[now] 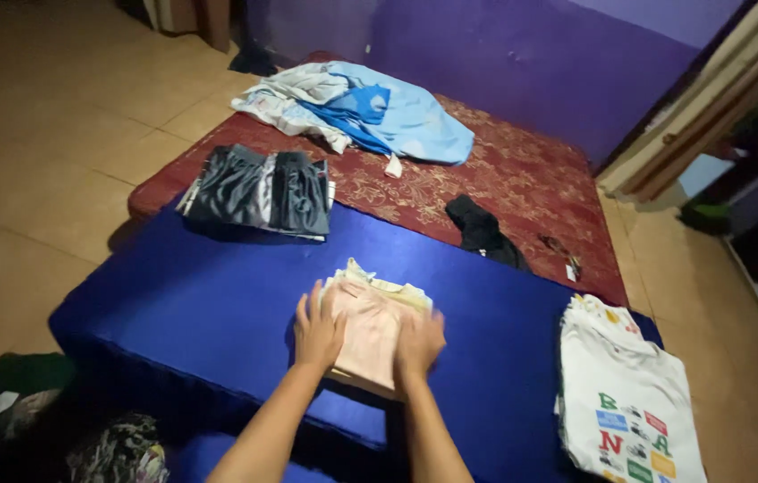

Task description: Fold various pieces of laundry on a bed and stack them.

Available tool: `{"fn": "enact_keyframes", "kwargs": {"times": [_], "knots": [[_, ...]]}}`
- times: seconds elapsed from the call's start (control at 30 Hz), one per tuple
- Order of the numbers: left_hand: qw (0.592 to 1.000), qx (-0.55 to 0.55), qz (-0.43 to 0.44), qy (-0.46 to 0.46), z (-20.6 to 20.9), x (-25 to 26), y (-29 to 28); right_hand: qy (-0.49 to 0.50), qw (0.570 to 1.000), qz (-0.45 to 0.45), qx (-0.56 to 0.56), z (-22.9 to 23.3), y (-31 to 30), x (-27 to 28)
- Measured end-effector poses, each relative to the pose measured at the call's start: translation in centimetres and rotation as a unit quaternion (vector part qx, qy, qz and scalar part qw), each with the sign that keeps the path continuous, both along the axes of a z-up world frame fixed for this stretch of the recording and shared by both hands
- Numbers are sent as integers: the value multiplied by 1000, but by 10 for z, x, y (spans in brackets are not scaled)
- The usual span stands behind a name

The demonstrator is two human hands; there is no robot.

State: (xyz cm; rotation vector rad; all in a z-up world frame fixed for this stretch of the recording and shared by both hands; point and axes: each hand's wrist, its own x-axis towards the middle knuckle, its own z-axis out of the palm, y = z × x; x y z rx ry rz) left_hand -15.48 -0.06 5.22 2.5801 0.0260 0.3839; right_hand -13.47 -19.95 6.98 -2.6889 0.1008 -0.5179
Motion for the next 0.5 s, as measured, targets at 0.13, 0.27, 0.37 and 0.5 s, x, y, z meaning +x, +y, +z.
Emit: {"fn": "enact_keyframes", "kwargs": {"times": [0.13,0.27,0.37,0.5], "knots": [[978,-147,149,10,-18,10,8,-9,943,-163,290,7,-21,-8],[953,-221,166,121,19,23,27,141,757,6,638,15,-13,2],[930,-223,171,238,18,36,65,278,668,-35,689,14,14,20],[896,-370,101,225,-26,60,161,330,662,47,671,-7,85,44]]}}
